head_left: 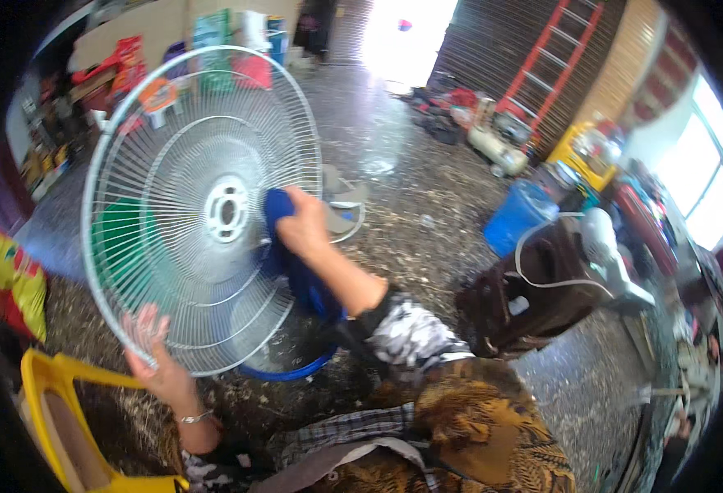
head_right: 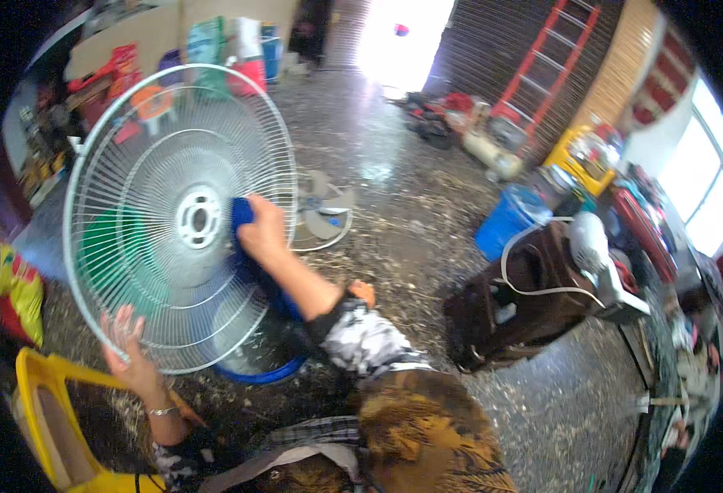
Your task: The person cleans a disassembled fan grille with a blue cloth dipped in a bucket of water.
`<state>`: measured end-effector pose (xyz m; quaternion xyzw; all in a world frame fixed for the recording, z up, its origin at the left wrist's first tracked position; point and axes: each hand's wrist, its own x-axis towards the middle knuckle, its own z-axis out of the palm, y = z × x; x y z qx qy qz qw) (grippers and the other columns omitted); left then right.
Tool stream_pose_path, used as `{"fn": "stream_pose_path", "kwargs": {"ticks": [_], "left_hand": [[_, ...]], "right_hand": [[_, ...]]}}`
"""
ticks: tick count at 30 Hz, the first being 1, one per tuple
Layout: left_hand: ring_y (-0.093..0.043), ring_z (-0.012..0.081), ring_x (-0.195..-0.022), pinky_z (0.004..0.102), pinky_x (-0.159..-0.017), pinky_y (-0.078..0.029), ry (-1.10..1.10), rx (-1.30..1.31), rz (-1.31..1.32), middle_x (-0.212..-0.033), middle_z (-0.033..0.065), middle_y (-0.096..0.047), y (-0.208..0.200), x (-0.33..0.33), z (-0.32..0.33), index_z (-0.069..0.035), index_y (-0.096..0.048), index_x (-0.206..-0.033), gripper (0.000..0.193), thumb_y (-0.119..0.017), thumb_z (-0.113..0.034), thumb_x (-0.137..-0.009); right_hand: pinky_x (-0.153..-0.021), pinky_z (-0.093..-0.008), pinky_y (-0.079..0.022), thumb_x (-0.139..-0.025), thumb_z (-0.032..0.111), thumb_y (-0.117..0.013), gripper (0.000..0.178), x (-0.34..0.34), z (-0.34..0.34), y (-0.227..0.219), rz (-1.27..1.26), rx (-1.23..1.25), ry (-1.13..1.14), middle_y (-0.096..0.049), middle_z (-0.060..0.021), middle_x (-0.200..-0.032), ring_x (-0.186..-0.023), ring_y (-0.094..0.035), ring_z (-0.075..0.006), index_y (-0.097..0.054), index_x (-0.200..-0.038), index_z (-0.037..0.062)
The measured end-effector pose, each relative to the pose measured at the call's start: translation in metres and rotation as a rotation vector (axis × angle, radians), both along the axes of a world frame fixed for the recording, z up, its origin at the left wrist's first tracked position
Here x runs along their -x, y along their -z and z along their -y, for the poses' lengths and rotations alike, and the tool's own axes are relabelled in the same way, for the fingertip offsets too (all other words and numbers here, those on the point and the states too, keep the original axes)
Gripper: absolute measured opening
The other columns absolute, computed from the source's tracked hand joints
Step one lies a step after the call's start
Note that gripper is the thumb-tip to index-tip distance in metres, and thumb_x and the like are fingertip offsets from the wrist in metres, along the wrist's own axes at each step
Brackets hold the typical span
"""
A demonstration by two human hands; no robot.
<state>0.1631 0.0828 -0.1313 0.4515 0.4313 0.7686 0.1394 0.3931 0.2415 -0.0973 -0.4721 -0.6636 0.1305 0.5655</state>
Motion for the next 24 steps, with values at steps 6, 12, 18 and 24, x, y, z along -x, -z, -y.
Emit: {"fn": "stream_pose_path", "kwargs": {"ticks": [6, 12, 18, 24], "left_hand": [[-0.055, 0.0303, -0.112, 0.0415, -0.092, -0.05, -0.003, 0.033, 0.083, -0.121, 0.0252, -0.053, -0.055, 0.025, -0.001, 0.005, -0.038, -0.132, 0.044, -0.039, 0.006, -0.088], [-0.055, 0.0261, -0.112, 0.0355, -0.089, -0.047, -0.026, 0.21, -0.057, -0.12, 0.0198, -0.054, -0.048, 0.057, 0.011, 0.001, -0.038, -0.136, 0.047, -0.04, 0.002, -0.089], [-0.055, 0.0233, -0.11, 0.0325, -0.087, -0.048, -0.022, 0.283, -0.088, -0.122, 0.0184, -0.054, -0.036, 0.089, -0.003, 0.0, -0.039, -0.136, 0.045, -0.042, -0.003, -0.091], [-0.058, 0.0227, -0.105, 0.0318, -0.083, -0.051, -0.1, 0.322, -0.07, -0.114, 0.0181, -0.059, -0.03, 0.09, -0.006, 0.001, -0.043, -0.133, 0.043, -0.043, -0.001, -0.09]], "right_hand": [[-0.081, -0.0336, -0.045, -0.068, -0.006, -0.051, 0.034, 0.031, 0.015, -0.024, -0.301, -0.151, -0.173, -0.06, -0.0167, -0.088, -0.087, -0.059, -0.0319, -0.055, -0.102, -0.0012], [-0.105, -0.0424, -0.031, -0.073, 0.002, -0.054, 0.054, 0.043, 0.018, 0.019, -0.015, -0.221, -0.127, -0.043, -0.0316, -0.126, -0.122, -0.039, -0.045, -0.042, -0.126, -0.0058], [-0.105, -0.0464, -0.03, -0.083, 0.02, -0.057, 0.056, 0.1, 0.025, 0.013, 0.043, -0.358, -0.411, -0.041, -0.0323, -0.128, -0.122, -0.039, -0.0458, -0.041, -0.129, -0.0064], [-0.106, -0.0437, -0.029, -0.052, 0.003, -0.073, 0.097, 0.13, -0.035, 0.053, 0.433, -0.236, -0.379, -0.036, -0.0227, -0.137, -0.13, -0.032, -0.0381, -0.03, -0.139, 0.0022]]}}
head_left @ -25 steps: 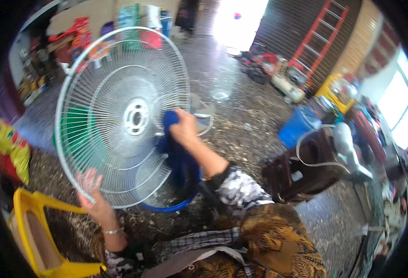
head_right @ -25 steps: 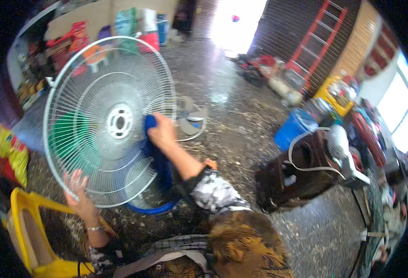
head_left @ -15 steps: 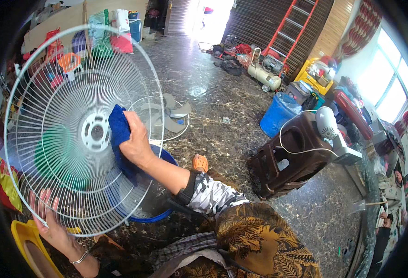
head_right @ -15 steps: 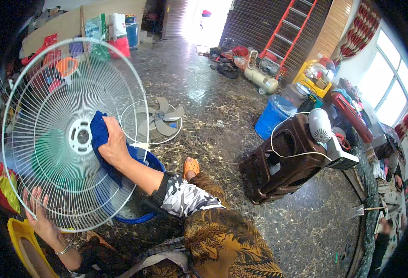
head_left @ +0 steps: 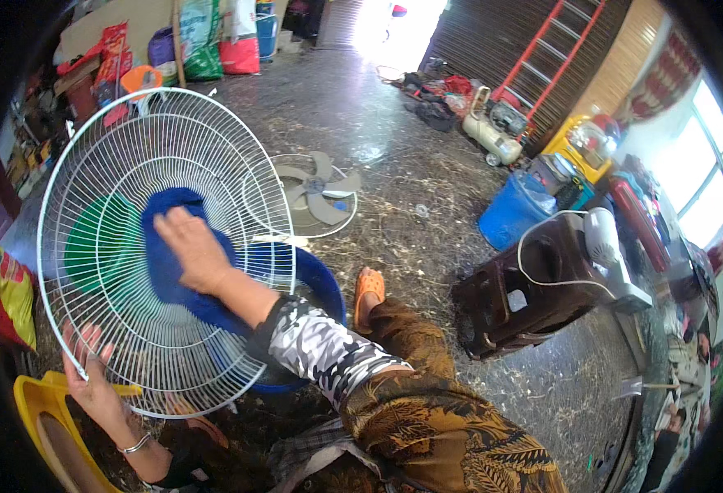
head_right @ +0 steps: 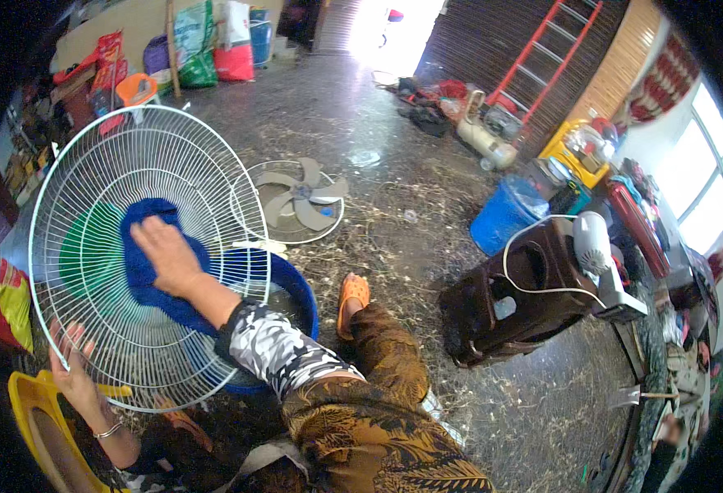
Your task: The person cleans a disassembled fan grille with a blue cloth dipped in a bucket of water.
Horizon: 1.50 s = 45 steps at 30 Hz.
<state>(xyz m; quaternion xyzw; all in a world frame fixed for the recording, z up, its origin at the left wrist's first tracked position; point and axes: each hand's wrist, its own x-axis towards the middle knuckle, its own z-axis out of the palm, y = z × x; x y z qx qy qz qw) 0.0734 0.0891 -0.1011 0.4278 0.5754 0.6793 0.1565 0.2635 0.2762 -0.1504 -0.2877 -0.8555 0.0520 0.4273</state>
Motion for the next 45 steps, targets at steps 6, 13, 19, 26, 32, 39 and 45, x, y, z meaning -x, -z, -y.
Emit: {"fn": "stream_pose_path", "kwargs": {"ticks": [6, 13, 19, 26, 32, 39, 45], "left_hand": [[-0.061, 0.0225, -0.1, 0.0306, -0.079, -0.054, -0.026, -0.018, 0.06, -0.113, 0.0184, -0.059, 0.021, 0.0, 0.004, 0.003, -0.044, -0.131, 0.044, -0.039, 0.003, -0.087], [-0.062, 0.0214, -0.098, 0.03, -0.078, -0.054, -0.039, -0.072, 0.049, -0.111, 0.0159, -0.06, 0.016, -0.004, 0.003, 0.003, -0.045, -0.13, 0.044, -0.04, 0.005, -0.086], [-0.063, 0.0199, -0.093, 0.0276, -0.074, -0.053, 0.001, -0.075, 0.061, -0.111, 0.0146, -0.06, 0.019, 0.011, 0.002, 0.003, -0.046, -0.13, 0.039, -0.049, -0.004, -0.091], [-0.062, 0.0173, -0.091, 0.0264, -0.072, -0.053, -0.009, -0.077, 0.062, -0.11, 0.0122, -0.06, 0.019, 0.01, -0.002, 0.002, -0.048, -0.128, 0.037, -0.051, -0.01, -0.093], [-0.059, 0.0208, -0.103, 0.0289, -0.084, -0.049, 0.085, -0.135, 0.035, -0.119, 0.0147, -0.056, 0.009, 0.0, -0.008, 0.003, -0.042, -0.133, 0.044, -0.052, -0.007, -0.091], [-0.046, 0.0277, -0.123, 0.041, -0.1, -0.04, -0.043, 0.066, 0.445, -0.133, 0.0182, -0.046, 0.061, -0.063, 0.043, -0.004, -0.032, -0.138, 0.051, -0.051, -0.014, -0.092], [-0.051, 0.0321, -0.115, 0.0434, -0.091, -0.049, -0.031, -0.012, 0.496, -0.125, 0.0234, -0.051, 0.118, -0.105, 0.044, 0.0, -0.034, -0.135, 0.041, -0.041, -0.014, -0.097]], "right_hand": [[-0.108, -0.0401, -0.028, -0.057, 0.008, -0.075, 0.093, -0.085, -0.039, 0.115, 0.196, 0.294, 0.539, -0.034, -0.0234, -0.14, -0.132, -0.03, -0.0362, -0.029, -0.138, 0.0003], [-0.099, -0.0392, -0.035, -0.088, 0.015, -0.038, 0.046, -0.121, -0.014, 0.127, 0.705, 0.026, 0.824, -0.046, -0.0272, -0.129, -0.124, -0.041, -0.036, -0.041, -0.128, -0.0076], [-0.084, -0.0385, -0.042, -0.085, 0.015, -0.043, 0.036, -0.124, 0.047, 0.143, 0.916, -0.006, 0.839, -0.058, -0.0256, -0.108, -0.102, -0.054, -0.0335, -0.053, -0.111, -0.0075], [-0.066, -0.0398, -0.05, -0.081, 0.016, -0.05, 0.02, -0.121, 0.102, 0.091, 0.939, 0.38, 0.387, -0.067, -0.0132, -0.079, -0.075, -0.065, -0.0281, -0.065, -0.083, 0.0027], [-0.071, -0.0418, -0.053, -0.075, 0.016, -0.058, 0.023, -0.114, 0.146, 0.071, 0.752, 0.657, 0.288, -0.067, -0.0163, -0.088, -0.083, -0.066, -0.0331, -0.063, -0.095, 0.0043], [-0.074, -0.0461, -0.05, -0.073, 0.014, -0.061, 0.034, -0.111, 0.139, 0.093, 0.537, 0.733, 0.293, -0.064, -0.0208, -0.088, -0.087, -0.062, -0.0382, -0.052, -0.104, 0.0013], [-0.077, -0.046, -0.05, -0.079, 0.013, -0.056, 0.034, -0.12, 0.14, 0.105, 0.507, 0.644, 0.232, -0.063, -0.0197, -0.094, -0.09, -0.062, -0.0367, -0.054, -0.111, 0.004]]}}
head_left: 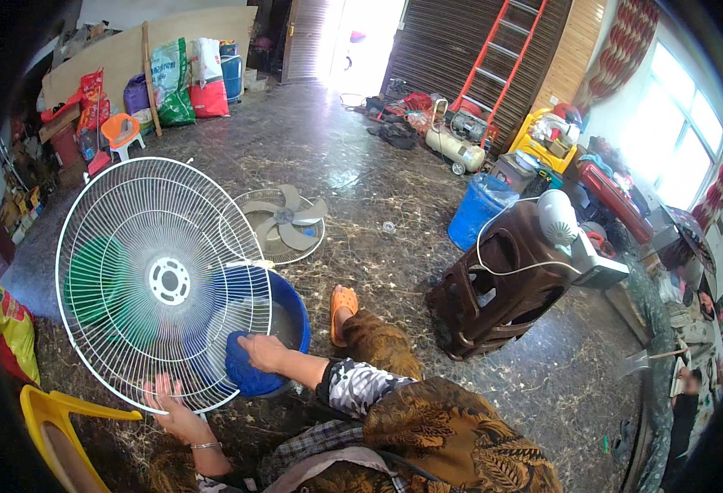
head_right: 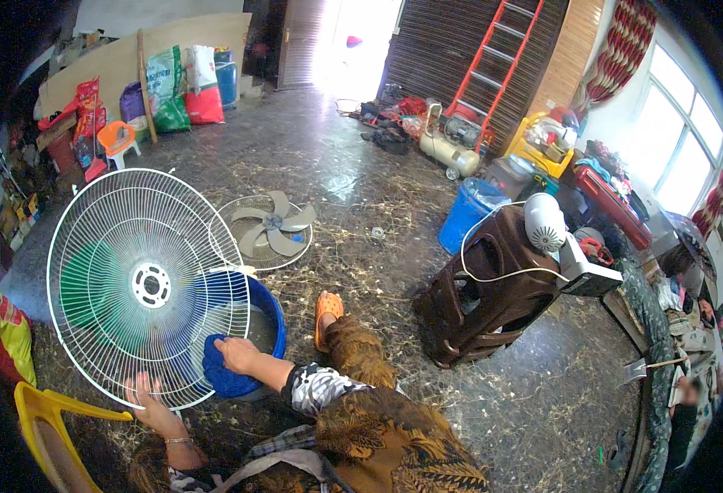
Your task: The person cleans a disassembled fan grille with a blue cloth dipped in a bucket of water.
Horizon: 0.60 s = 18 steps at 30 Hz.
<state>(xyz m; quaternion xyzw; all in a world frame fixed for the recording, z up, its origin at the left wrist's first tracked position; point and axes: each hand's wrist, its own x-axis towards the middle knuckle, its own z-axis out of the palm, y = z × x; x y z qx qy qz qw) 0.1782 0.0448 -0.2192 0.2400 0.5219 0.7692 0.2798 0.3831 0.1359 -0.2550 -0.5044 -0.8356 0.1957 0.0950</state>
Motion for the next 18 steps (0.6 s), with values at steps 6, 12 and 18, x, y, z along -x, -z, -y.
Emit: {"fn": "stream_pose_path", "kwargs": {"ticks": [6, 12, 18], "left_hand": [[-0.055, 0.0301, -0.11, 0.0416, -0.093, -0.049, 0.039, -0.062, -0.272, -0.122, 0.0223, -0.053, -0.011, 0.029, -0.013, 0.004, -0.036, -0.133, 0.038, -0.036, -0.011, -0.098], [-0.06, 0.0237, -0.099, 0.0326, -0.085, -0.05, 0.102, -0.109, -0.268, -0.118, 0.0197, -0.057, -0.011, 0.052, -0.023, 0.003, -0.043, -0.129, 0.036, -0.043, -0.007, -0.095], [-0.062, 0.0228, -0.097, 0.0323, -0.085, -0.05, 0.126, -0.109, -0.284, -0.111, 0.0201, -0.059, -0.019, 0.064, -0.031, 0.009, -0.04, -0.127, 0.037, -0.038, 0.003, -0.09]], "right_hand": [[-0.078, -0.0444, -0.049, -0.087, 0.013, -0.045, 0.029, 0.0, -0.019, -0.004, 0.269, -0.097, -0.33, -0.06, -0.0185, -0.097, -0.092, -0.06, -0.035, -0.056, -0.113, 0.005], [-0.071, -0.044, -0.052, -0.075, 0.013, -0.06, 0.03, -0.026, -0.026, -0.032, 0.433, 0.069, -0.334, -0.066, -0.0171, -0.088, -0.086, -0.065, -0.0341, -0.06, -0.104, 0.0051], [-0.067, -0.0438, -0.052, -0.066, 0.013, -0.068, 0.038, -0.075, -0.081, -0.086, 0.311, -0.299, -0.021, -0.063, -0.0141, -0.084, -0.08, -0.063, -0.0332, -0.054, -0.101, 0.0066]]}}
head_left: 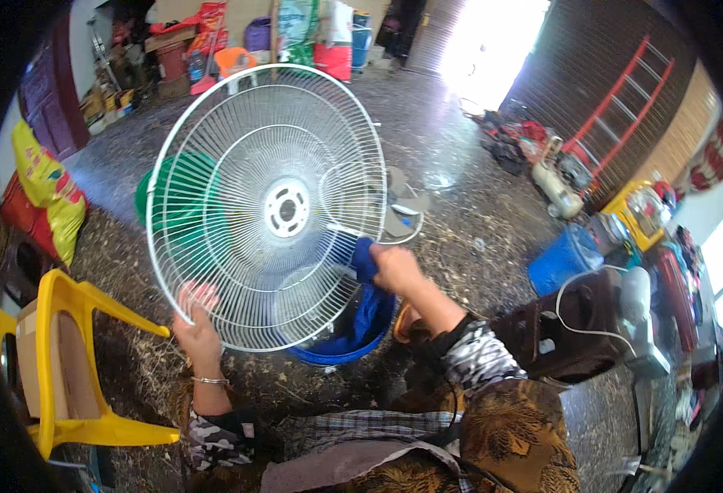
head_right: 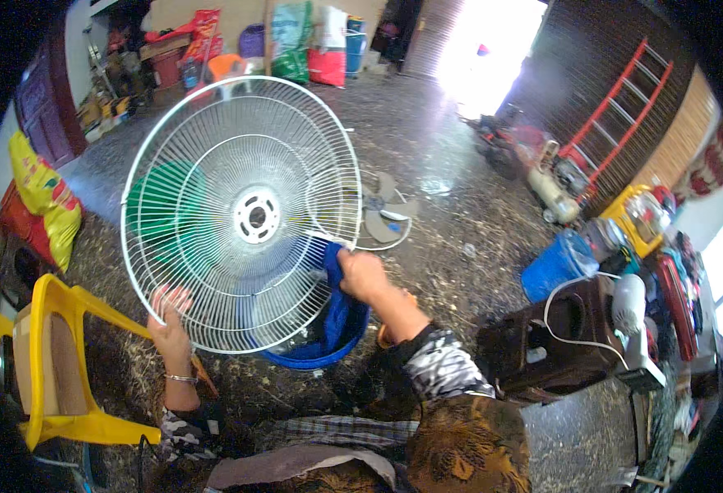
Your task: The person cleans a disassembled fan grille with a blue cloth dipped in a bucket of water.
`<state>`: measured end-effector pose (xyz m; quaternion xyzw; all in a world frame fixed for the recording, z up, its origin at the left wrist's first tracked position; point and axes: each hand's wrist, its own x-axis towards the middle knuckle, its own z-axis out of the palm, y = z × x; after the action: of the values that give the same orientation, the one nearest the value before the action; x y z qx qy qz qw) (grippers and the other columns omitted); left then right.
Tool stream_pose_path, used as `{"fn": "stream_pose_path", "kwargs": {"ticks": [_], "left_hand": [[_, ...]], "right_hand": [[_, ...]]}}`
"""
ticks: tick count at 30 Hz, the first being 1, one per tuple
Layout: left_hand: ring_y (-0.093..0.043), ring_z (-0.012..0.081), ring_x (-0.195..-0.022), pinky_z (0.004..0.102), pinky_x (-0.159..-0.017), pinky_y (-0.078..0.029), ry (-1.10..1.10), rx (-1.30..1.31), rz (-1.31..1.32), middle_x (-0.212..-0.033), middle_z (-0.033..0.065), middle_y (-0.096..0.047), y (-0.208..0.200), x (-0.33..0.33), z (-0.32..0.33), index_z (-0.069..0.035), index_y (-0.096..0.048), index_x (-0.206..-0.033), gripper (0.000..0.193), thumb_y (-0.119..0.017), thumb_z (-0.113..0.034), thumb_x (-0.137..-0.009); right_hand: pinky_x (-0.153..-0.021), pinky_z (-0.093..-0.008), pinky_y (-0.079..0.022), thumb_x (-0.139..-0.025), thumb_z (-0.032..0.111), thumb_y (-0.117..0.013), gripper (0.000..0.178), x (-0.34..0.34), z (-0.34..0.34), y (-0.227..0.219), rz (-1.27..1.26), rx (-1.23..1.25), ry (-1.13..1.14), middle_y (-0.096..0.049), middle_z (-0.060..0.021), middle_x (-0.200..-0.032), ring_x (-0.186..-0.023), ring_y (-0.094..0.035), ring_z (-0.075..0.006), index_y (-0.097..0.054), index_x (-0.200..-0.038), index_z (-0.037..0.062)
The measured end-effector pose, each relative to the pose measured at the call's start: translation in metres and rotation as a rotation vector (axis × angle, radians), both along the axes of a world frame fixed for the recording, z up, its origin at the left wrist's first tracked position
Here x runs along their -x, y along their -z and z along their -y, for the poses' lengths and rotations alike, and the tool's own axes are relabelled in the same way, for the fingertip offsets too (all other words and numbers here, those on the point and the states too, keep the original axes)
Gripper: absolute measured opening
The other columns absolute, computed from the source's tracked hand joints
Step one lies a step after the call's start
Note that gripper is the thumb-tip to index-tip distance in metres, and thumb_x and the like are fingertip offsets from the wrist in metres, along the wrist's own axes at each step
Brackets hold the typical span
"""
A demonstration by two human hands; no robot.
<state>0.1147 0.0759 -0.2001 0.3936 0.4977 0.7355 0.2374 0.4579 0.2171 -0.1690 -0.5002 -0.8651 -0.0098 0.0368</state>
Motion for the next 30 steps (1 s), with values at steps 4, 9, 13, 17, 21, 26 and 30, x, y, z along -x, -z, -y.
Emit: {"fn": "stream_pose_path", "kwargs": {"ticks": [4, 9, 13, 17, 21, 26, 30], "left_hand": [[-0.062, 0.0231, -0.097, 0.0318, -0.084, -0.05, 0.057, -0.038, -0.036, -0.11, 0.0207, -0.06, -0.015, 0.004, -0.003, 0.009, -0.041, -0.126, 0.036, -0.039, 0.001, -0.092], [-0.062, 0.0187, -0.086, 0.0287, -0.07, -0.051, -0.108, 0.26, -0.155, -0.107, 0.0196, -0.061, -0.019, 0.032, 0.009, 0.007, -0.043, -0.127, 0.036, -0.044, -0.003, -0.093], [-0.061, 0.0246, -0.099, 0.0357, -0.085, -0.051, -0.054, 0.154, -0.19, -0.11, 0.021, -0.059, -0.01, 0.036, -0.004, 0.007, -0.04, -0.13, 0.038, -0.041, -0.004, -0.094], [-0.06, 0.0249, -0.102, 0.0358, -0.087, -0.049, -0.138, 0.259, -0.162, -0.118, 0.0205, -0.056, -0.004, 0.039, 0.001, 0.006, -0.042, -0.13, 0.039, -0.044, -0.01, -0.095], [-0.059, 0.0286, -0.104, 0.039, -0.089, -0.049, -0.085, 0.19, -0.241, -0.118, 0.0232, -0.055, -0.022, 0.028, 0.002, 0.007, -0.042, -0.128, 0.038, -0.042, -0.013, -0.096], [-0.058, 0.0302, -0.107, 0.041, -0.092, -0.048, -0.074, 0.098, -0.229, -0.117, 0.0234, -0.055, -0.021, 0.02, 0.003, 0.006, -0.041, -0.13, 0.038, -0.038, -0.013, -0.098], [-0.057, 0.0287, -0.107, 0.0387, -0.093, -0.048, -0.061, 0.011, -0.269, -0.119, 0.024, -0.054, -0.025, 0.013, 0.005, 0.009, -0.038, -0.131, 0.04, -0.037, -0.012, -0.098]], "right_hand": [[-0.079, -0.0416, -0.049, -0.058, 0.0, -0.068, 0.065, 0.051, -0.013, -0.063, -0.406, -0.336, -0.084, -0.055, -0.0153, -0.102, -0.099, -0.054, -0.0329, -0.047, -0.119, 0.0061], [-0.097, -0.0403, -0.04, -0.054, -0.009, -0.065, 0.087, 0.143, -0.058, -0.078, -0.8, -0.569, -0.272, -0.045, -0.0204, -0.122, -0.115, -0.044, -0.0381, -0.042, -0.133, 0.0162], [-0.1, -0.0424, -0.038, -0.056, -0.008, -0.066, 0.088, 0.136, -0.103, -0.022, -0.758, -0.648, -0.182, -0.04, -0.0208, -0.129, -0.118, -0.042, -0.0387, -0.039, -0.136, 0.0162], [-0.101, -0.0413, -0.036, -0.065, -0.003, -0.064, 0.081, 0.104, -0.12, 0.039, -0.623, -0.375, 0.168, -0.037, -0.0198, -0.134, -0.125, -0.036, -0.0352, -0.033, -0.138, 0.0098], [-0.099, -0.0344, -0.035, -0.089, 0.017, -0.041, 0.05, 0.05, -0.122, 0.095, -0.044, -0.546, 0.256, -0.033, -0.0201, -0.142, -0.129, -0.035, -0.0286, -0.038, -0.135, -0.0019], [-0.094, -0.0451, -0.034, -0.09, 0.021, -0.039, 0.04, 0.041, -0.075, 0.123, 0.429, -0.443, 0.163, -0.038, -0.0287, -0.136, -0.125, -0.036, -0.041, -0.058, -0.117, -0.002], [-0.088, -0.044, -0.039, -0.083, 0.019, -0.047, 0.038, 0.065, -0.021, 0.129, 0.386, -0.226, 0.17, -0.043, -0.0327, -0.129, -0.117, -0.042, -0.0406, -0.063, -0.107, -0.0054]]}}
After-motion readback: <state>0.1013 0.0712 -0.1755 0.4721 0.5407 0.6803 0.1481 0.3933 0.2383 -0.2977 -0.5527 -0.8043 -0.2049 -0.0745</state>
